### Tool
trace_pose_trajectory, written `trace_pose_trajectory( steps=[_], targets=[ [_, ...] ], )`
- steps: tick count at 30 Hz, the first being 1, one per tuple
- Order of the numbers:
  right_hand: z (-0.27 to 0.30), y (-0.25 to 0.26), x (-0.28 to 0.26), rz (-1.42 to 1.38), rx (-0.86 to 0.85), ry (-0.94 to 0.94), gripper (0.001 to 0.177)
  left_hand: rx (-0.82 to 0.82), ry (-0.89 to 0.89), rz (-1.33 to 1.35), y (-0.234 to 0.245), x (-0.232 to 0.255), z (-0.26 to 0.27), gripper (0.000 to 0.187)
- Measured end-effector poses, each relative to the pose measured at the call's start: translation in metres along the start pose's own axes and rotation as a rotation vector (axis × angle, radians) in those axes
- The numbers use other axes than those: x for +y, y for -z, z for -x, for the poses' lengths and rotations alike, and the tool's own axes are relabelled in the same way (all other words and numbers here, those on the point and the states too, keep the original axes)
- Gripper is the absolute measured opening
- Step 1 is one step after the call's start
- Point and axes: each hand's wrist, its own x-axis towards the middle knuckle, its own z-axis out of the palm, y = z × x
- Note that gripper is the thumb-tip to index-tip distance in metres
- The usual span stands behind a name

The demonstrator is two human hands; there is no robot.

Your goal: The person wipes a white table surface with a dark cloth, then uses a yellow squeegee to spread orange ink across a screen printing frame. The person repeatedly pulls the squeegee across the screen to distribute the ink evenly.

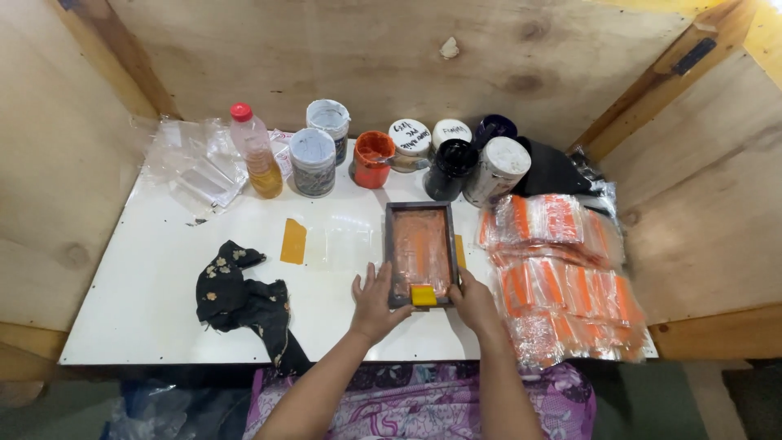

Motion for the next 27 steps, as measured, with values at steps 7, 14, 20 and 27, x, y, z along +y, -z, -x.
trace_pose_trajectory(
  steps=[7,14,20,27],
  targets=[
    [0.001,0.002,-0.006,-0.056,0.031,0.019,0.054,-0.058,-0.032,-0.029,0.006,0.013,-0.001,0.097],
    [0.006,0.004,-0.013,-0.054,0.052,0.018,0.053,-0.082,-0.001,-0.078,0.008,0.018,-0.001,0.085],
    [0.0,-0.006,0.001,-0.053,0.102,0.03,0.052,-0.122,0.029,-0.116,0.013,0.024,-0.003,0.083],
    [-0.002,-0.01,0.007,-0.037,0.127,0.023,0.052,-0.163,0.031,-0.137,0.02,0.03,-0.002,0.079]
  ],
)
